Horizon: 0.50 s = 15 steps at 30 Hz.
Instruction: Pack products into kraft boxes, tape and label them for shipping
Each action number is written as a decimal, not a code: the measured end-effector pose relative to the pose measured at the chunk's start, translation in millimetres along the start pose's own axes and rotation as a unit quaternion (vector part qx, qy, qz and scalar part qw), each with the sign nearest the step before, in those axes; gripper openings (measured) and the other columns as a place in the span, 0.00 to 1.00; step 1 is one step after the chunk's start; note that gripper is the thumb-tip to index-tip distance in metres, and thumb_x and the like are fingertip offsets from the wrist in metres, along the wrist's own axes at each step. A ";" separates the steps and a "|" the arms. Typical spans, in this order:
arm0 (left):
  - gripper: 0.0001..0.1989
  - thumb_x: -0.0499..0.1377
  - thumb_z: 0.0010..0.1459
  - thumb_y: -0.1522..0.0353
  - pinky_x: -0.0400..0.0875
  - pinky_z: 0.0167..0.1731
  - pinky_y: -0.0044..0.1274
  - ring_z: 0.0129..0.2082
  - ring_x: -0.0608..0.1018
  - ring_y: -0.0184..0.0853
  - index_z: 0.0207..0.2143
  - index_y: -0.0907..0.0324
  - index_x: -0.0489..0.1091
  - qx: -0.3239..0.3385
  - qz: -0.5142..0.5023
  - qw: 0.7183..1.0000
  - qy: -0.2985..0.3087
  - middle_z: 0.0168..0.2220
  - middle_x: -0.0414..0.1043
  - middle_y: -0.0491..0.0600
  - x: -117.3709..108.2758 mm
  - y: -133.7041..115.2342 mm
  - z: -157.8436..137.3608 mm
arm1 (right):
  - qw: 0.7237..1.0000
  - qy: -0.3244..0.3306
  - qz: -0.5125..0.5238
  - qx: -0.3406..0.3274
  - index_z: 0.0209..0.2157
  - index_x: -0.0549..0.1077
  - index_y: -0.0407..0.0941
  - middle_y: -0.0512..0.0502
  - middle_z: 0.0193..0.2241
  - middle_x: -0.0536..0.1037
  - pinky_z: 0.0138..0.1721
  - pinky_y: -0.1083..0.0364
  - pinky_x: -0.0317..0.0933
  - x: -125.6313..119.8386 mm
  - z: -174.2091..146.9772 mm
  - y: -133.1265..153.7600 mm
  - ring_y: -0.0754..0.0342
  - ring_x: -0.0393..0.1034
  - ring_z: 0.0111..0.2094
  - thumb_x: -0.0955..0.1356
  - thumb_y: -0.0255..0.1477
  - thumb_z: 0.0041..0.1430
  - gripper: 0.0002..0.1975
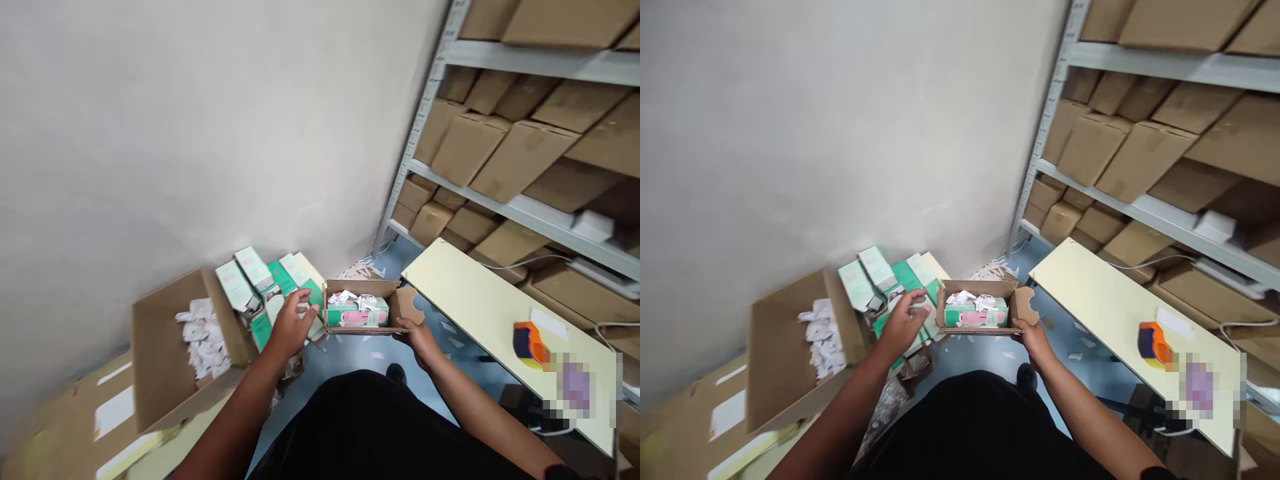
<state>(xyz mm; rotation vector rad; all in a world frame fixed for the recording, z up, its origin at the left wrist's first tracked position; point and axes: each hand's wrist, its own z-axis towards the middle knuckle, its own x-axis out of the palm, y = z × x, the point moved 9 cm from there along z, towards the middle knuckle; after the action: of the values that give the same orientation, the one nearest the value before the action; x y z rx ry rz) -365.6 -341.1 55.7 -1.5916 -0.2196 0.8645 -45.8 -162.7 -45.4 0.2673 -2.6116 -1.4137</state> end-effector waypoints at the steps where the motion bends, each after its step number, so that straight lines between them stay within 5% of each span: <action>1: 0.28 0.63 0.60 0.55 0.75 0.53 0.36 0.57 0.77 0.47 0.59 0.56 0.68 -0.026 -0.023 0.999 0.040 0.60 0.71 0.58 32.1 6.5 3.1 | 1.000 -0.019 0.012 0.002 0.43 0.78 0.46 0.43 0.37 0.84 0.33 0.48 0.77 -22.7 8.0 0.1 0.44 0.79 0.35 0.77 0.34 0.43 0.22; 6: 0.38 0.63 0.60 0.49 0.78 0.48 0.34 0.60 0.75 0.49 0.67 0.54 0.60 -0.145 -0.121 0.952 0.239 0.67 0.65 0.61 200.2 6.0 11.9 | 0.994 -0.097 0.041 0.002 0.46 0.78 0.47 0.44 0.37 0.84 0.31 0.49 0.76 -140.3 54.8 2.3 0.44 0.80 0.35 0.76 0.35 0.46 0.23; 10: 0.35 0.60 0.63 0.49 0.78 0.45 0.30 0.62 0.73 0.47 0.67 0.54 0.60 -0.203 -0.143 0.926 0.284 0.66 0.67 0.60 313.5 -21.4 31.9 | 0.990 -0.134 0.038 -0.003 0.46 0.78 0.47 0.43 0.39 0.84 0.32 0.50 0.76 -227.9 94.2 3.9 0.44 0.80 0.39 0.77 0.36 0.46 0.24; 15: 0.27 0.62 0.59 0.60 0.76 0.43 0.27 0.59 0.76 0.44 0.60 0.57 0.68 -0.195 -0.088 0.931 0.297 0.62 0.71 0.57 430.9 -57.9 61.3 | 0.992 -0.129 0.017 -0.007 0.49 0.78 0.45 0.41 0.46 0.84 0.32 0.52 0.74 -314.7 139.2 8.9 0.43 0.80 0.43 0.77 0.41 0.47 0.28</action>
<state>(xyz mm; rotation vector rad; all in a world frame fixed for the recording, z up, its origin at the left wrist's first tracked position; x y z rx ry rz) -83.4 -26.0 -62.1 -2.0932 -0.0985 0.1723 228.0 27.9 -130.4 0.0389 -2.7902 -1.5467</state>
